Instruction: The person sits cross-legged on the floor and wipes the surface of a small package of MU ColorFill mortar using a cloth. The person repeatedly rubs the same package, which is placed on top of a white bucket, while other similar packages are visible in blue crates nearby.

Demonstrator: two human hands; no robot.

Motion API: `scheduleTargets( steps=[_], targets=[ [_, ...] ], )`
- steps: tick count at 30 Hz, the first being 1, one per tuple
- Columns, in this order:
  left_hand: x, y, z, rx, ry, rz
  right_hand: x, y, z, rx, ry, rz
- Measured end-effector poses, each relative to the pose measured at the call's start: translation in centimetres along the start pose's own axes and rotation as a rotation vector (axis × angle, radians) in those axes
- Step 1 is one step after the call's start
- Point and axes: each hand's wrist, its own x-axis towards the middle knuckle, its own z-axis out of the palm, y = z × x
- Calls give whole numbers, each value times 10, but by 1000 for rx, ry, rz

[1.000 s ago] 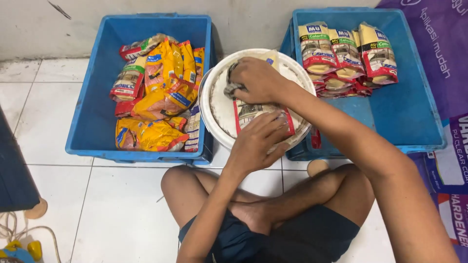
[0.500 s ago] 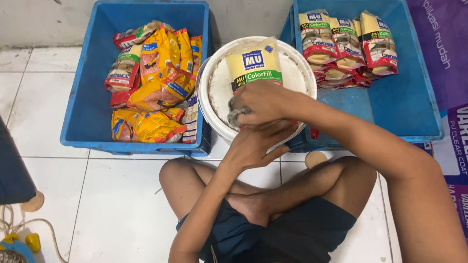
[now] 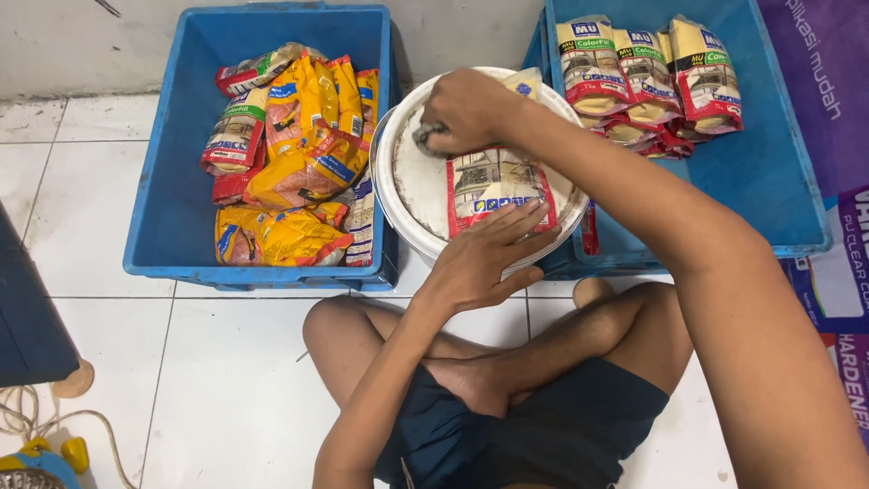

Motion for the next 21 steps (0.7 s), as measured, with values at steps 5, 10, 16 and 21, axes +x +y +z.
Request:
scheduleTargets(
  steps=[5, 10, 16, 21],
  targets=[
    [2, -1, 0, -5, -26, -14, -8, 21, -6, -48, 167, -27],
    [1, -3, 4, 5, -34, -16, -17, -15, -21, 33, 121, -81],
    [1, 1, 3, 53, -27, -50, -39, -75, -28, 142, -88, -153],
    [3, 0, 5, 44, -47, -77, -44, -77, -36, 159, -123, -201]
  ],
)
